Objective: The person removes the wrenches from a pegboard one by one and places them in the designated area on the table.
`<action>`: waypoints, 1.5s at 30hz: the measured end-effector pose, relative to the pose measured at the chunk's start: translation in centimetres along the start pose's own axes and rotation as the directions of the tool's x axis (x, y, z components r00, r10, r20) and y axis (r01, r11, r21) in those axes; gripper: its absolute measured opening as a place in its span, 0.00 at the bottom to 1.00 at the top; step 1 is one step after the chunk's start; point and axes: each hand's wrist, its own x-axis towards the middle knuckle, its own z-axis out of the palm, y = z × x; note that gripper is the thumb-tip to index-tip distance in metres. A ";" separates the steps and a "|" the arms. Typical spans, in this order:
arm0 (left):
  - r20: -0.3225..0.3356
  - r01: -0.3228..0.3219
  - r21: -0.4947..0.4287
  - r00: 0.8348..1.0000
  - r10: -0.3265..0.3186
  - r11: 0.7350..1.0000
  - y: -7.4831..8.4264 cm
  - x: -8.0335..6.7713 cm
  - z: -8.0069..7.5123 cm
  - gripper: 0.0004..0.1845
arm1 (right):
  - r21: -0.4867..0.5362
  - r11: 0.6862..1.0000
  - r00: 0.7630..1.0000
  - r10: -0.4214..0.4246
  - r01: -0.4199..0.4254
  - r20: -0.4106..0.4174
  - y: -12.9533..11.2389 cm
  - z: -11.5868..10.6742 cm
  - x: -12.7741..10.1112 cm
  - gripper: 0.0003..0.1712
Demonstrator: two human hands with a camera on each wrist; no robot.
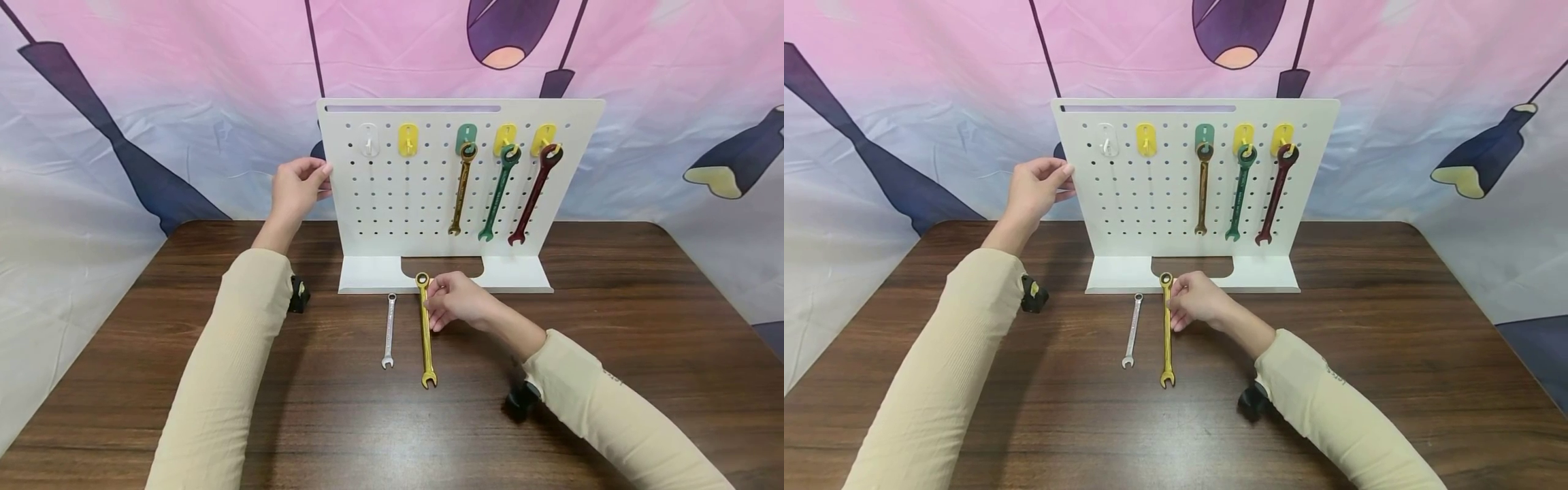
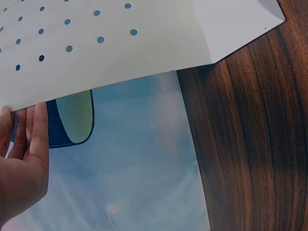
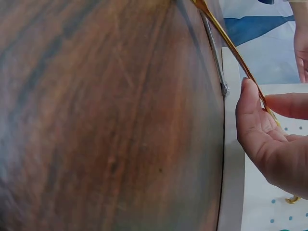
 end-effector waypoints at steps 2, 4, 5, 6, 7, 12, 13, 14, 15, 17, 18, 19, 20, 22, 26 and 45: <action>-0.001 0.001 -0.001 1.000 -0.001 1.000 0.0 0.0 0.0 0.15 | 0.005 1.000 1.000 0.006 -0.006 0.011 0.2 0.1 0.0 0.03; -0.002 0.003 0.001 1.000 -0.003 1.000 0.0 0.1 0.0 0.15 | 0.007 1.000 1.000 0.011 -0.011 0.022 0.3 0.2 0.0 0.03; -0.001 0.005 0.000 1.000 -0.005 1.000 0.0 0.1 0.0 0.15 | 0.008 1.000 1.000 0.014 -0.014 0.028 0.4 0.3 0.0 0.03; -0.001 0.006 0.002 1.000 -0.006 1.000 0.0 0.1 0.0 0.15 | 0.009 1.000 0.999 0.017 -0.017 0.032 0.5 0.3 0.0 0.03; -0.002 0.007 0.002 1.000 -0.007 1.000 0.0 0.1 0.0 0.15 | 0.012 1.000 0.999 0.021 -0.021 0.037 0.6 0.4 0.0 0.03; -0.006 0.006 0.004 1.000 -0.006 1.000 0.1 0.0 0.0 0.15 | 0.009 0.999 0.998 0.041 -0.042 0.049 0.8 0.5 0.1 0.03; -0.005 0.007 0.004 1.000 -0.007 1.000 0.1 0.0 0.0 0.15 | 0.010 0.999 0.998 0.046 -0.046 0.048 0.8 0.5 0.1 0.03; -0.005 0.007 0.004 1.000 -0.007 1.000 0.1 0.0 0.0 0.15 | 0.008 0.999 0.998 0.049 -0.049 0.047 0.9 0.5 0.1 0.03; -0.006 0.006 0.004 1.000 -0.006 1.000 0.1 0.0 0.0 0.15 | 0.008 0.999 0.998 0.051 -0.052 0.045 0.9 0.5 0.1 0.03; -0.006 0.008 0.004 1.000 -0.008 1.000 0.1 0.0 0.0 0.15 | 0.012 0.998 0.997 0.059 -0.060 0.042 1.0 0.5 0.1 0.03; -0.005 0.009 0.005 1.000 -0.009 1.000 0.1 0.0 0.0 0.15 | 0.013 0.998 0.997 0.065 -0.066 0.042 1.1 0.5 0.1 0.03; -0.004 0.011 0.005 1.000 -0.011 1.000 0.1 0.0 0.0 0.15 | 0.016 0.997 0.997 0.072 -0.073 0.041 1.1 0.5 0.1 0.03; -0.003 0.010 0.006 1.000 -0.010 1.000 0.1 0.1 0.0 0.15 | 0.018 0.997 0.996 0.078 -0.079 0.040 1.2 0.5 0.2 0.03; -0.001 0.010 0.005 1.000 -0.010 1.000 0.1 0.1 0.0 0.15 | 0.024 0.995 0.995 0.091 -0.092 0.040 1.3 0.5 0.2 0.03; -0.002 0.012 0.000 1.000 -0.012 1.000 0.1 0.2 0.1 0.15 | 0.030 0.994 0.993 0.107 -0.108 0.040 1.4 0.5 0.4 0.03; 0.001 0.020 -0.010 1.000 -0.020 1.000 0.2 0.1 0.0 0.15 | 0.042 0.986 0.987 0.160 -0.161 0.026 1.6 0.5 0.7 0.03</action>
